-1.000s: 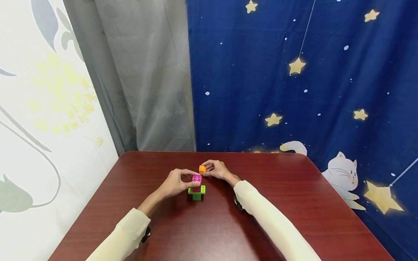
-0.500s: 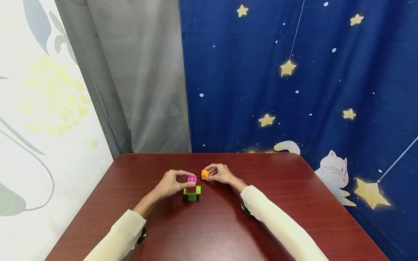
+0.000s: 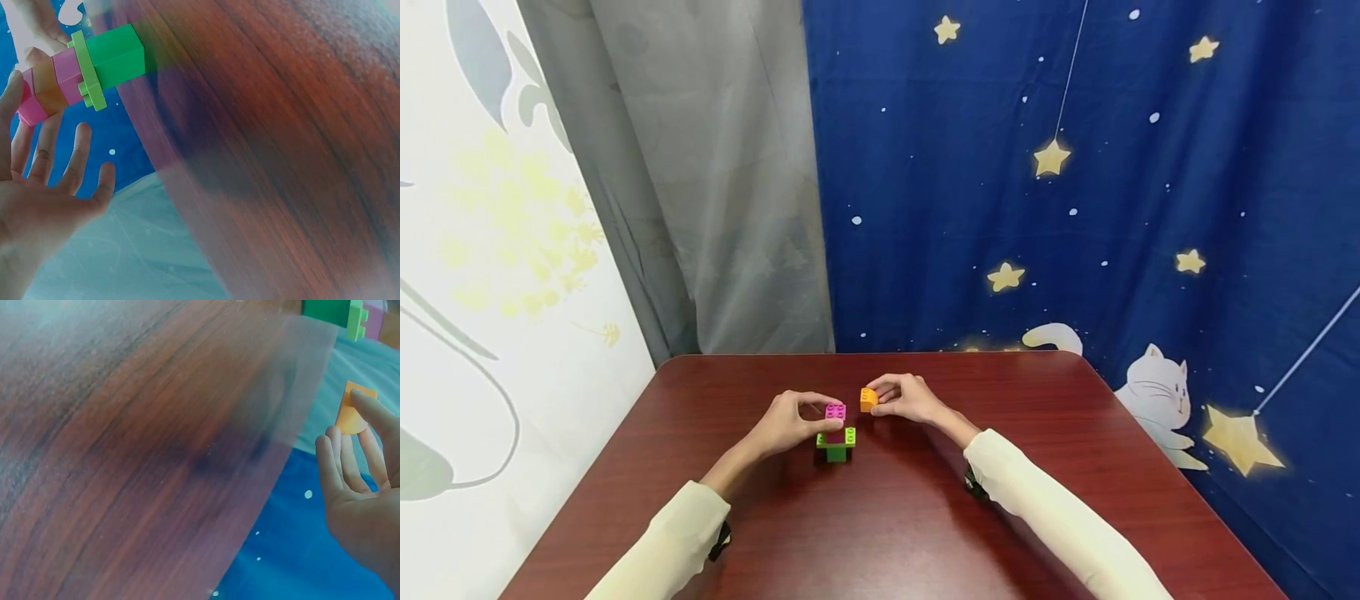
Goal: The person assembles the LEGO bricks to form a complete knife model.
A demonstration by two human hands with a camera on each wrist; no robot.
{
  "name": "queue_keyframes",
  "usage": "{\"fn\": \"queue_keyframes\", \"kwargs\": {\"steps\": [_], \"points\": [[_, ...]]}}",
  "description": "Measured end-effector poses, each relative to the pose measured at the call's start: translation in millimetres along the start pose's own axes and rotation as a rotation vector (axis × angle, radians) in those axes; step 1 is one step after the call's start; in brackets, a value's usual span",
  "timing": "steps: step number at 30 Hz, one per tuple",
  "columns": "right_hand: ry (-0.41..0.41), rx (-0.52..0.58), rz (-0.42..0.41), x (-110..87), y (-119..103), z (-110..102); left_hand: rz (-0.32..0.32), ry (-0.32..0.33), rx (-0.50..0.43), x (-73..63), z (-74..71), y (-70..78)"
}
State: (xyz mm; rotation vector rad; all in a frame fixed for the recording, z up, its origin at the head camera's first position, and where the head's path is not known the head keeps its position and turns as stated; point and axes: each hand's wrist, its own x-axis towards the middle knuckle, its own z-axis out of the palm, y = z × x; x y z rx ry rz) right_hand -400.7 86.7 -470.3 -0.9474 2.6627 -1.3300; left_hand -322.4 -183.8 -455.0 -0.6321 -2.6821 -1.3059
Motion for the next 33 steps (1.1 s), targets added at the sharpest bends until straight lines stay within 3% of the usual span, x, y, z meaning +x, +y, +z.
{"fn": "queue_keyframes", "kwargs": {"steps": [9, 23, 33], "points": [[-0.036, 0.041, -0.02, -3.9, -18.9, -3.3, -0.012, 0.001, -0.008, 0.5, 0.4, -0.3], [-0.045, 0.017, -0.077, -5.9, -48.5, -9.0, 0.002, 0.043, -0.008, -2.0, 5.1, -3.0], [-0.055, 0.006, -0.1, -5.4, -57.7, -9.4, 0.02, 0.034, -0.023, -0.2, 4.1, -2.9]]}}
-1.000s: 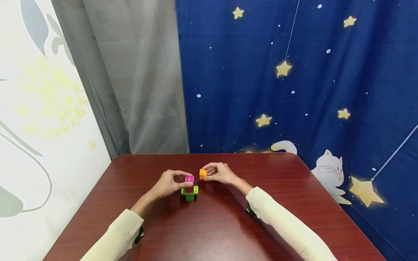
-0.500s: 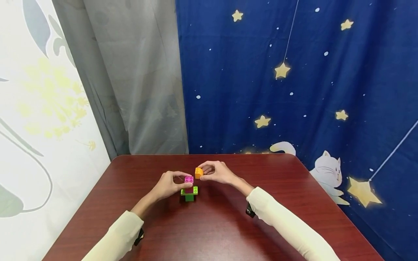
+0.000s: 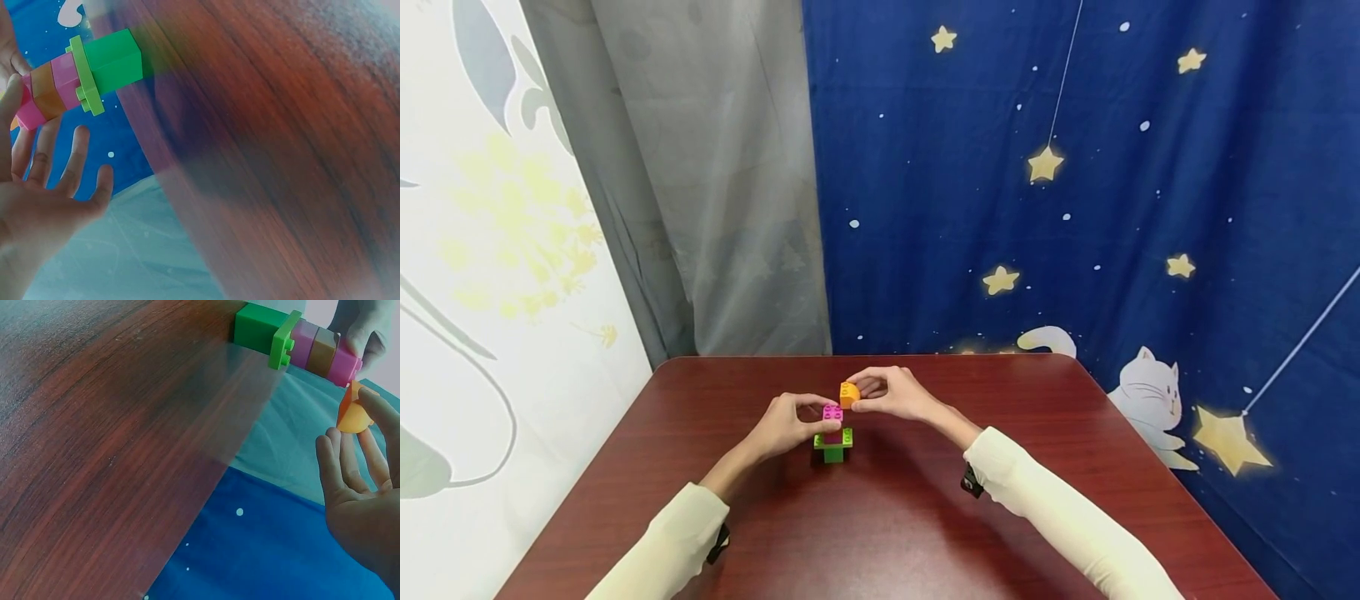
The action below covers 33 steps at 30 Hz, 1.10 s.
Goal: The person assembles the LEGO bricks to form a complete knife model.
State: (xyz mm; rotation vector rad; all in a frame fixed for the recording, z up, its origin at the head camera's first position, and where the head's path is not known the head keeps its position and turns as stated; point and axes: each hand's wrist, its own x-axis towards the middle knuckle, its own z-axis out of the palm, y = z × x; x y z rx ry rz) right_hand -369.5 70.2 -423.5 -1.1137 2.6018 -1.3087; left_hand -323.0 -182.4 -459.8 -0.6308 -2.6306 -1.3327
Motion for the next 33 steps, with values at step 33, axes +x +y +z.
{"fn": "queue_keyframes", "kwargs": {"steps": [33], "points": [[-0.049, 0.097, -0.102, 2.3, -11.4, 26.6, 0.026, -0.021, 0.085, 4.5, -2.6, -6.5]]}}
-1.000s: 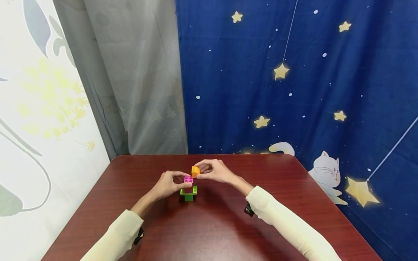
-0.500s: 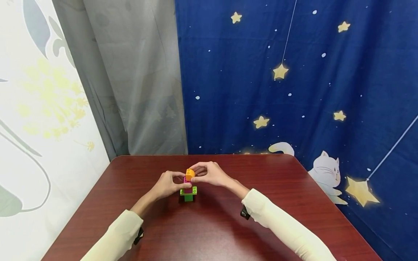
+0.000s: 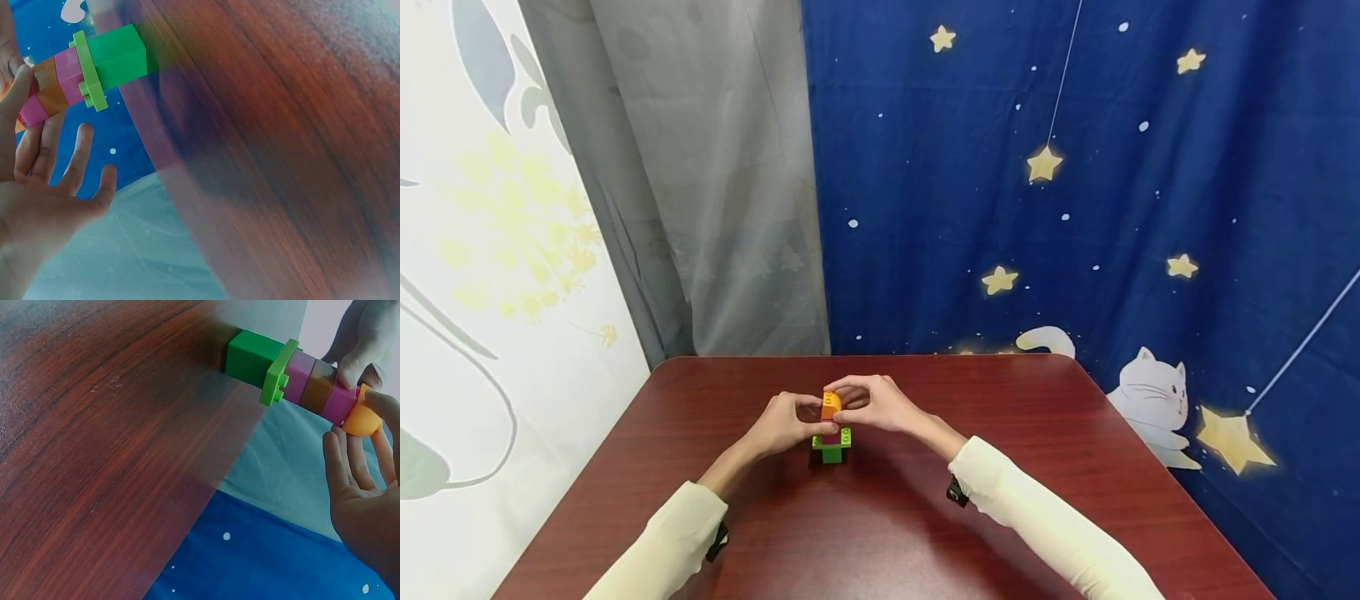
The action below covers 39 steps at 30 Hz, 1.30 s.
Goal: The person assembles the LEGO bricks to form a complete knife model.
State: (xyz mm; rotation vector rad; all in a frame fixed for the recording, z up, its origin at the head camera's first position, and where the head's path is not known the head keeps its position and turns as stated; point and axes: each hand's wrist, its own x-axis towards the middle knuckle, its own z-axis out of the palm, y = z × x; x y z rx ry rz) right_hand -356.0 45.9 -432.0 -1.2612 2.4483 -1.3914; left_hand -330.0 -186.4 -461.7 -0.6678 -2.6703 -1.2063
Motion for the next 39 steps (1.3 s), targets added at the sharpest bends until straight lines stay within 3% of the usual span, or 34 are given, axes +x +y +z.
{"fn": "queue_keyframes", "kwargs": {"steps": [14, 30, 39], "points": [[0.081, -0.062, -0.034, 4.0, -0.7, 8.9, -0.025, 0.0, -0.006, -0.8, -3.4, 0.0], [0.064, -0.066, 0.005, 1.6, 2.3, 6.5, -0.011, 0.011, 0.01, -0.2, 0.4, -0.1], [0.053, -0.146, -0.041, 1.5, -0.3, 5.5, -0.005, 0.011, 0.022, -2.4, 1.0, -0.2]]}}
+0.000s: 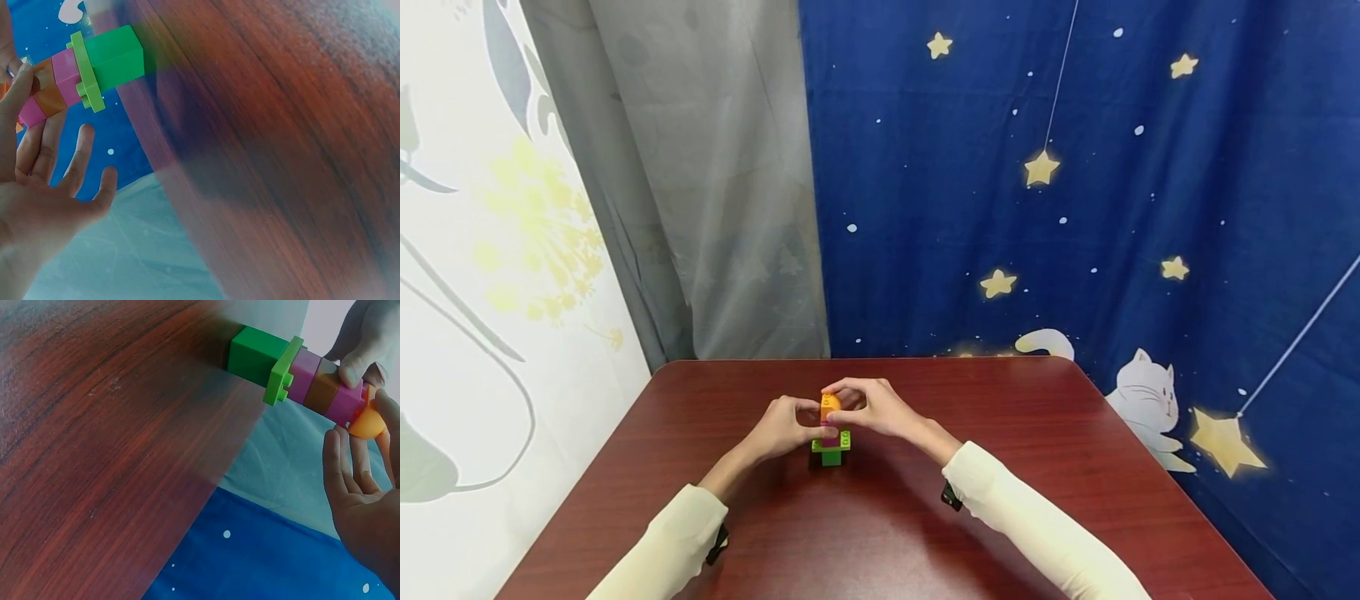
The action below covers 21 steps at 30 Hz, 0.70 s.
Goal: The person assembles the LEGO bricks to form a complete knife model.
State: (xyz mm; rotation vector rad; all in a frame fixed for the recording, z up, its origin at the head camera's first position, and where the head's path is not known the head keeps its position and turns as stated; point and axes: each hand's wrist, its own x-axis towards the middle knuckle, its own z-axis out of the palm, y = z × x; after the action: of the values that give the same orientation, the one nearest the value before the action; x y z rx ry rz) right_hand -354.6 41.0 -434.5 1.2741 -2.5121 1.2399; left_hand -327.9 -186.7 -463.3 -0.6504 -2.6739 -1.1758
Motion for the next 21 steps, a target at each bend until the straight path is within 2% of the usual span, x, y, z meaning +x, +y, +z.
{"fn": "queue_keyframes", "kwargs": {"steps": [7, 21], "points": [[0.003, -0.018, -0.028, 2.2, 3.8, 3.0, -0.004, -0.014, -0.002, 1.4, -0.4, 0.0], [0.013, 0.002, -0.018, 2.4, 6.0, 3.2, -0.009, -0.026, -0.022, 3.9, -2.4, -1.2]]}}
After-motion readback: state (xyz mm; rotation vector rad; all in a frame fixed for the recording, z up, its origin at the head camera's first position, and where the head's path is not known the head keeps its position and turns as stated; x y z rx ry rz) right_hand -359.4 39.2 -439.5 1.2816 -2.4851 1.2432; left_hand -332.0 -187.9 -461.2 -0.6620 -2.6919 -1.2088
